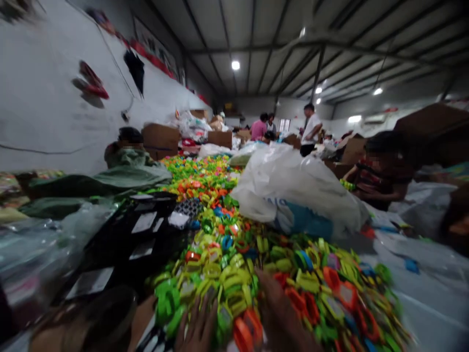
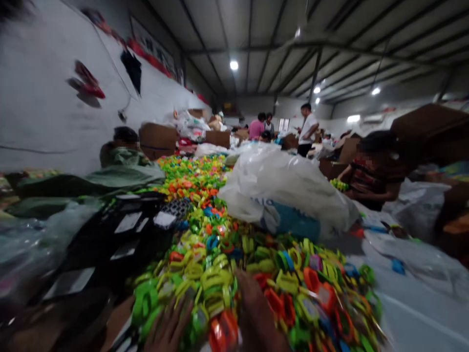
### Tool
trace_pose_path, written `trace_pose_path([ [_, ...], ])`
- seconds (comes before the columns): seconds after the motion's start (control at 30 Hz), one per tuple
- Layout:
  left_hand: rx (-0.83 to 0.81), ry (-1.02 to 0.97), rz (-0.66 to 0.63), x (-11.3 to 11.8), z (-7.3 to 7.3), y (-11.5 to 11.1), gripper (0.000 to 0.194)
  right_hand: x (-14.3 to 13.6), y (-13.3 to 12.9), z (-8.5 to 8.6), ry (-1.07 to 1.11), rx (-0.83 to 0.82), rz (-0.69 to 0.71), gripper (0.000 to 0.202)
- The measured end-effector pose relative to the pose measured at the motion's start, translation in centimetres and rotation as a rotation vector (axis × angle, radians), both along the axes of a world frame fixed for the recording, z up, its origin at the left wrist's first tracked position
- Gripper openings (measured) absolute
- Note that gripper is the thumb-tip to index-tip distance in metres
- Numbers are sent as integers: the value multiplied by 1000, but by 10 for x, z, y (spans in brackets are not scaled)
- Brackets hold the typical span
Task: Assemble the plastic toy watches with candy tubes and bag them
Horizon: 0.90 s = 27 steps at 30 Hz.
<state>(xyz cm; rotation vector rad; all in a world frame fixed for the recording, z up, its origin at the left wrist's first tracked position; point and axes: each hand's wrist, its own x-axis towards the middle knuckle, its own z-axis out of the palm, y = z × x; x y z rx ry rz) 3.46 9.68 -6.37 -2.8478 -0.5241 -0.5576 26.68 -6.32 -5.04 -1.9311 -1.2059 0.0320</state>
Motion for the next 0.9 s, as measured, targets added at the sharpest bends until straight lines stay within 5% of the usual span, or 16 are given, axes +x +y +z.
trace_pose_path([
  [0.1, 32, -98, 54, 6, 5, -44, 77, 4, -23, 26, 101, 117, -27, 65],
  [0.2, -15, -106, 77, 10, 8, -59, 77, 22, -28, 45, 271, 236, -119, 63],
  [0.33, -59, -67, 105, 20, 12, -77, 77, 33, -31, 60, 165, 116, -110, 64],
  [0.53, -124, -29, 198, 67, 37, -111, 70, 23, -29, 52, -357, -368, 114, 50],
  [0.7, -233, 80, 178, 88, 40, -113, 59, 50, -40, 49, -480, -434, 1, 34],
  [0.9, -311, 61, 206, 84, 40, -103, 54, 85, -44, 47, -523, -416, -42, 26],
])
